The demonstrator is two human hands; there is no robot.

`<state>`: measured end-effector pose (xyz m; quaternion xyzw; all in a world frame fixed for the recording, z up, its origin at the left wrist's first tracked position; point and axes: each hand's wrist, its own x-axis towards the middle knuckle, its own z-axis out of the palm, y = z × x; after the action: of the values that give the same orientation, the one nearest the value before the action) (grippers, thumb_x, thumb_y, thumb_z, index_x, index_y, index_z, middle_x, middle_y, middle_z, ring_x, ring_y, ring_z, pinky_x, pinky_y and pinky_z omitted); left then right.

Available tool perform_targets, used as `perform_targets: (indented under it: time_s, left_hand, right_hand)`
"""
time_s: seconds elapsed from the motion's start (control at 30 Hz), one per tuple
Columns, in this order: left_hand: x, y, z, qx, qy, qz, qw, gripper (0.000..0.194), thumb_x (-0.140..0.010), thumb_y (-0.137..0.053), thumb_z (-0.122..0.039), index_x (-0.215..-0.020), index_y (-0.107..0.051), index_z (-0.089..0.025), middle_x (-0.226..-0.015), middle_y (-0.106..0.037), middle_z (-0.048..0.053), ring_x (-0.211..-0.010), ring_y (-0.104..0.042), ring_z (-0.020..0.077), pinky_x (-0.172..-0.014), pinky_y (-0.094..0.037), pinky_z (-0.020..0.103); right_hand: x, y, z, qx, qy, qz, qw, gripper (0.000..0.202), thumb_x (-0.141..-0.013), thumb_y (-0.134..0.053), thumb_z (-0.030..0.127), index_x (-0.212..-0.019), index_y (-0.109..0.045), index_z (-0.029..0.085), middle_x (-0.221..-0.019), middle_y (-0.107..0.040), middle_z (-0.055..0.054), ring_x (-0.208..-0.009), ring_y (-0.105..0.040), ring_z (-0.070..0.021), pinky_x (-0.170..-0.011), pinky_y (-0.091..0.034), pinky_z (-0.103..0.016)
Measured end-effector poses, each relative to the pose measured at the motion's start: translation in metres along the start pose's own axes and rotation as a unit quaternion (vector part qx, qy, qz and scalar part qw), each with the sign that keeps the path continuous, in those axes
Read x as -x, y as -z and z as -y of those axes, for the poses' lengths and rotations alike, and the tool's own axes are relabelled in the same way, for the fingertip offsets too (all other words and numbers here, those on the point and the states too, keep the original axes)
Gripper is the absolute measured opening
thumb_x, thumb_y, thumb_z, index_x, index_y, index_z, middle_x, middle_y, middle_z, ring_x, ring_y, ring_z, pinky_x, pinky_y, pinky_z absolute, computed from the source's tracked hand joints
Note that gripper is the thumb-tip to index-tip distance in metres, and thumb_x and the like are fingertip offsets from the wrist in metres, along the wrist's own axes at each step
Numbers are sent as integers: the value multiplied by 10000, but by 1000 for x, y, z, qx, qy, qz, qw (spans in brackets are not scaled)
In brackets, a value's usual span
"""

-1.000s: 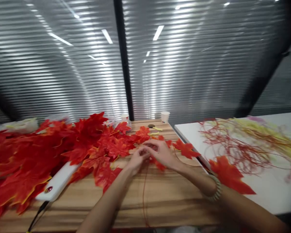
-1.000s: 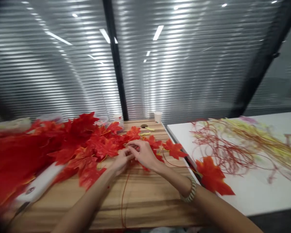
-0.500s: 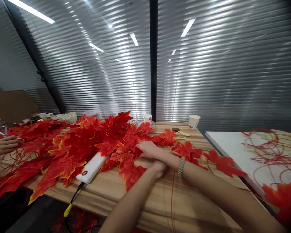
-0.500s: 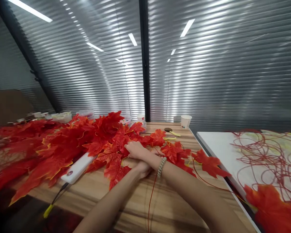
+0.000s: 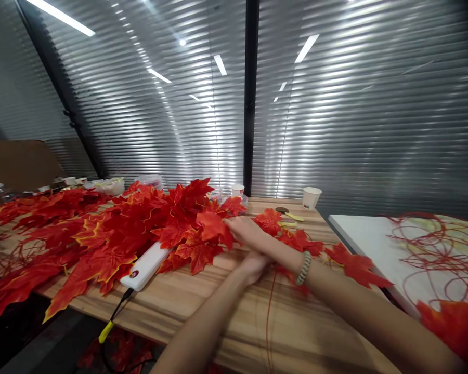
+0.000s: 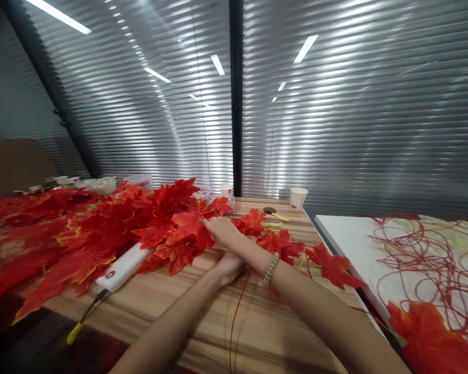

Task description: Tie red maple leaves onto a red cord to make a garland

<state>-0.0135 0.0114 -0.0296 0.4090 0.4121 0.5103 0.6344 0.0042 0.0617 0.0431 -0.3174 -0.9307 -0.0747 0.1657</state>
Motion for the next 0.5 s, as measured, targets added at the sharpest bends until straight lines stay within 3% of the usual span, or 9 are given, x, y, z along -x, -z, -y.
perform_targets:
  time_s: [0.07,0.13,0.2,0.33,0.5]
  left_hand:
    - [-3,4,1,28,1,54,998,290,-582,-756,-226,-814,-622,-115,-715,-610,27,-592,-529,105,-549,-379,230]
    - [-5,7,1,48,7,93,995,322,-530,-788,-239,-775,-631,-101,-687,-597,31,-553,-498,85,-530,-344,221]
    - [-5,9,0,54,13,112,992,349,-521,-798,-266,-784,-641,-99,-700,-591,29,-567,-501,83,-547,-336,221]
    - [-5,9,-1,57,13,106,993,361,-511,-806,-278,-781,-639,-105,-705,-583,19,-578,-510,84,-568,-338,226]
    - [-5,8,-1,70,0,68,995,328,-514,-798,-256,-755,-629,-111,-695,-614,45,-609,-528,118,-599,-389,251]
  right_hand:
    - [-2,15,-9,-19,-55,-84,995,264,-831,-378,80,-1012,-566,119,-895,-636,-114,-789,-581,-198,-677,-394,-262]
    - [-5,27,-18,-65,-133,-218,965,299,-877,-328,136,-1066,-558,114,-929,-636,-118,-827,-582,-204,-715,-402,-273]
    - [-7,36,-25,-130,-171,-289,933,299,-889,-349,206,-1040,-596,130,-881,-656,-97,-798,-596,-202,-722,-414,-280]
    - [-1,39,-29,-279,-150,-289,904,253,-847,-457,274,-918,-666,150,-874,-680,-67,-796,-617,-200,-749,-444,-295]
    - [39,33,-16,-468,-190,-335,795,310,-821,-500,377,-967,-656,153,-996,-662,-68,-926,-603,-200,-830,-463,-320]
